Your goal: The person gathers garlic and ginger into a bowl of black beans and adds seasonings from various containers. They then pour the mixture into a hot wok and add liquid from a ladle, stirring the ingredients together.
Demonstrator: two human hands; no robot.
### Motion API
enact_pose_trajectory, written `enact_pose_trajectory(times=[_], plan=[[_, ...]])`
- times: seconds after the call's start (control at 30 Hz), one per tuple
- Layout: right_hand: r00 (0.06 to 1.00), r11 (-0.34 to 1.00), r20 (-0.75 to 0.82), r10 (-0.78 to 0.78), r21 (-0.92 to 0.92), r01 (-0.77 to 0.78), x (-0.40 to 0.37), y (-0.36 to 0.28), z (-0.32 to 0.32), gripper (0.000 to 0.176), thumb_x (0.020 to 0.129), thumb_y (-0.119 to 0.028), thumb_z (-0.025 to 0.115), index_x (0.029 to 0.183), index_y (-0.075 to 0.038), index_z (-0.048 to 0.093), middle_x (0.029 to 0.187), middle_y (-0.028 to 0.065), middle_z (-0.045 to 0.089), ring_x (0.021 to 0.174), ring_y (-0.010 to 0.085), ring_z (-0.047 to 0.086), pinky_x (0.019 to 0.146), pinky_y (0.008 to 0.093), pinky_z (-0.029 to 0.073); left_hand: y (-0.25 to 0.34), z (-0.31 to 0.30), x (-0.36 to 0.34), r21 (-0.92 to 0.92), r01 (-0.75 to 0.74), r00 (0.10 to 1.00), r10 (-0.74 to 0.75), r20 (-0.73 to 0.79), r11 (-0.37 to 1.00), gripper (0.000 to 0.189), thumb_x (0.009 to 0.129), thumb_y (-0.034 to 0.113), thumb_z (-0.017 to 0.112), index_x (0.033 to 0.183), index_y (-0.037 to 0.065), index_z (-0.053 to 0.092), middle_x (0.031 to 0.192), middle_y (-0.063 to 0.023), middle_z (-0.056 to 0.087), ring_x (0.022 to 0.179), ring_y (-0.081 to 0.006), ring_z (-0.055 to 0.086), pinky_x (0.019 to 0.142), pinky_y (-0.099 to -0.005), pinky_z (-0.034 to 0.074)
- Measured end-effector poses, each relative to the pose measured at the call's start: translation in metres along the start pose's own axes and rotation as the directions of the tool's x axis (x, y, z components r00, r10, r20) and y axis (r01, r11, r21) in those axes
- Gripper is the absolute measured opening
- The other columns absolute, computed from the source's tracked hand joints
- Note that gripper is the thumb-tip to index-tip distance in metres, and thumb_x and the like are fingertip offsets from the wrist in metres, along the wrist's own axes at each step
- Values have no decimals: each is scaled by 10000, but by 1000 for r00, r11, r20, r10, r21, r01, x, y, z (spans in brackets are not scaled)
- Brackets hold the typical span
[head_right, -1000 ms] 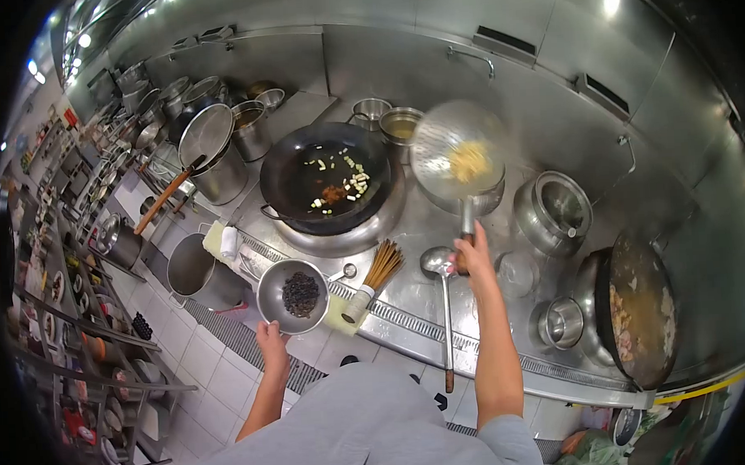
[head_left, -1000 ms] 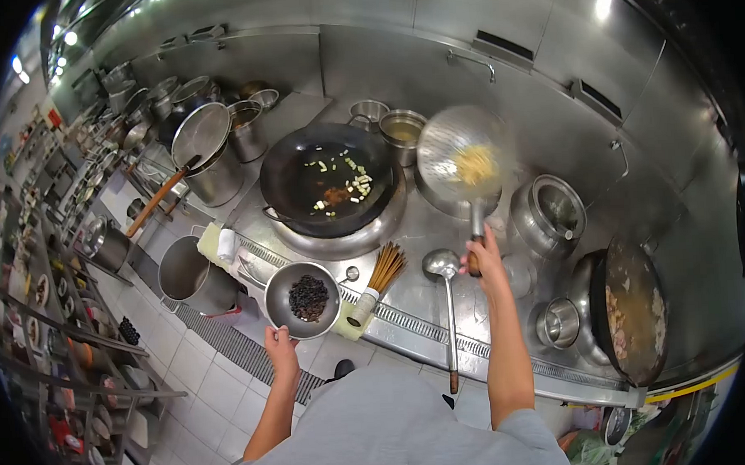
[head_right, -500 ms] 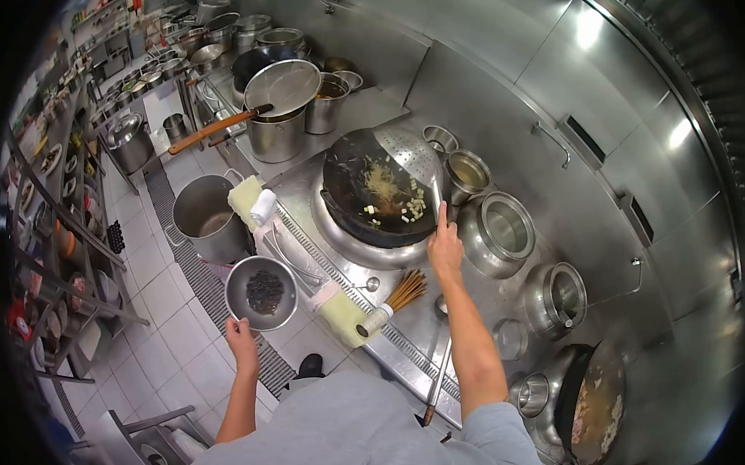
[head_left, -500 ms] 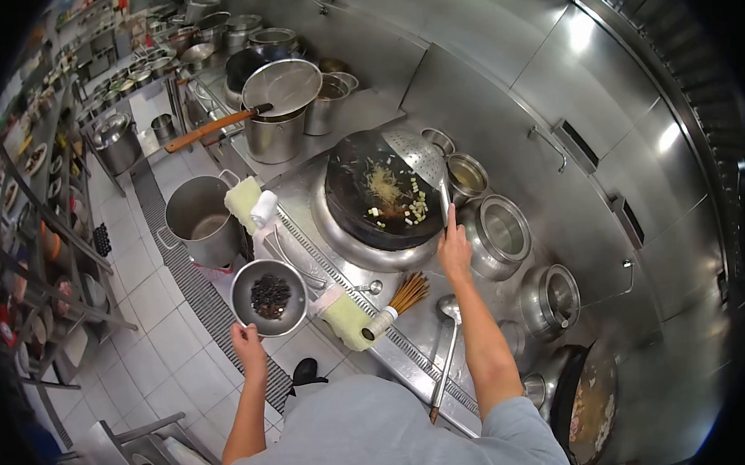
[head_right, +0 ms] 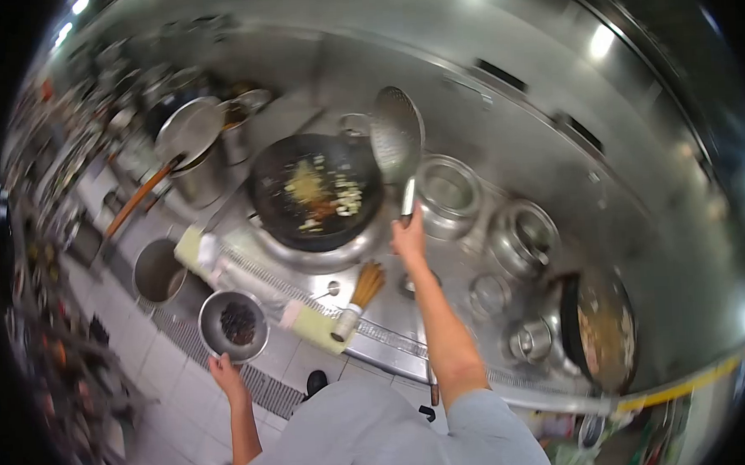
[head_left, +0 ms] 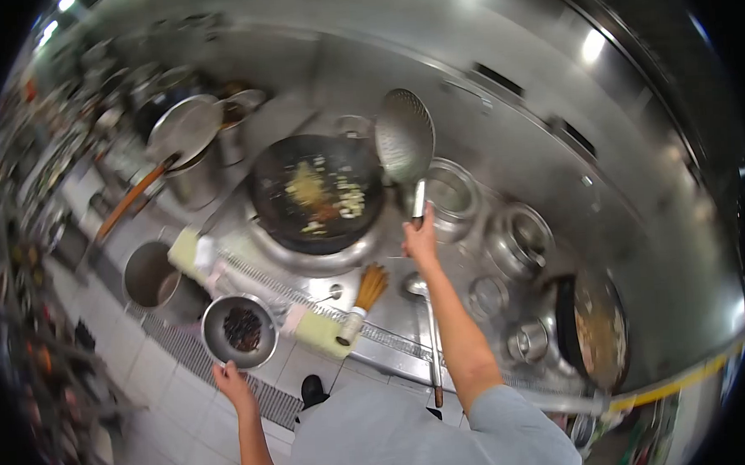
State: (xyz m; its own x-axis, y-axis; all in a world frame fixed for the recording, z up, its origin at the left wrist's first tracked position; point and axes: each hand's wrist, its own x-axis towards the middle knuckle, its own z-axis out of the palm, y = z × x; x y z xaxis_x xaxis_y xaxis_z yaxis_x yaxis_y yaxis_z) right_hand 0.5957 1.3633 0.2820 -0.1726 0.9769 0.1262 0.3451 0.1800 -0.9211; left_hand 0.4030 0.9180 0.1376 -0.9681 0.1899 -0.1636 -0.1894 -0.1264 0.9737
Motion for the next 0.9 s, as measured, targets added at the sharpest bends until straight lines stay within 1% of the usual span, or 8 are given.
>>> enact_pose_trajectory(times=[0.1, 0.27, 0.37, 0.53, 0.63, 0.77, 0.83, 0.9], plan=[[949, 766, 62, 308, 576, -286, -35, 25, -56, 215, 926, -132, 577, 1101, -117, 453, 767, 46, 534, 526, 123, 494, 417, 311, 419, 12, 23, -10, -33, 23, 996, -20, 92, 999, 83, 955, 130, 500, 978, 51, 487, 937, -40, 546, 834, -122, 563, 717, -300, 503], [800, -19, 317, 510, 934, -358, -110, 140, -167, 146, 910, -132, 602, 943, -117, 461, 749, 43, 534, 545, 135, 497, 446, 308, 397, -5, 52, -16, 137, 45, 962, -80, 262, 990, 124, 954, 144, 494, 1056, 73, 509, 1039, -51, 582, 932, -146, 598, 778, -343, 530], [781, 122, 192, 595, 938, -324, -140, 217, -212, 129, 913, -149, 603, 913, -131, 476, 727, 31, 535, 550, 127, 496, 454, 308, 401, 11, 99, -45, 218, -2, 933, -77, 353, 976, 78, 949, 143, 512, 977, 73, 493, 907, -16, 535, 874, -124, 583, 732, -322, 533], [772, 159, 277, 572, 886, -436, -164, 315, -270, 157, 917, -195, 618, 960, -151, 473, 748, 26, 560, 559, 114, 512, 439, 279, 407, -4, 168, -83, 401, 21, 830, -239, 504, 916, 520, 941, 248, 598, 1373, 33, 406, 1208, -100, 524, 1054, -170, 536, 871, -350, 468], [755, 175, 270, 598, 875, -451, -172, 319, -281, 188, 926, -214, 614, 1004, -142, 459, 763, 43, 590, 567, 129, 534, 435, 288, 428, 4, 226, -130, 301, -49, 726, -173, 665, 952, 123, 953, 155, 546, 1008, 65, 484, 940, -30, 535, 878, -111, 562, 741, -307, 514], [766, 400, 198, 611, 758, -515, -188, 326, -289, 253, 956, -265, 589, 1141, -122, 494, 818, 89, 626, 572, 172, 588, 455, 327, 498, -3, 267, -165, 309, -29, 662, -213, 719, 951, 108, 950, 131, 539, 919, 83, 448, 912, -24, 536, 831, -113, 561, 738, -304, 527], [708, 652, -46, 705, 436, -621, -198, 300, -292, 403, 955, -297, 595, 1244, -30, 509, 938, 145, 612, 713, 243, 642, 590, 392, 549, -3, 280, -181, 292, -45, 663, -189, 724, 955, 159, 950, 113, 537, 857, 84, 411, 849, -26, 535, 748, -112, 559, 699, -297, 536], [783, 864, -622, -1, -395, -313, -220, 306, -276, 304, 930, -187, 597, 1192, -37, 558, 974, 138, 573, 863, 260, 609, 749, 397, 509, -9, 283, -187, 252, 11, 632, -202, 748, 968, 156, 953, 114, 531, 857, 84, 412, 853, -33, 539, 768, -122, 580, 716, -311, 551]])
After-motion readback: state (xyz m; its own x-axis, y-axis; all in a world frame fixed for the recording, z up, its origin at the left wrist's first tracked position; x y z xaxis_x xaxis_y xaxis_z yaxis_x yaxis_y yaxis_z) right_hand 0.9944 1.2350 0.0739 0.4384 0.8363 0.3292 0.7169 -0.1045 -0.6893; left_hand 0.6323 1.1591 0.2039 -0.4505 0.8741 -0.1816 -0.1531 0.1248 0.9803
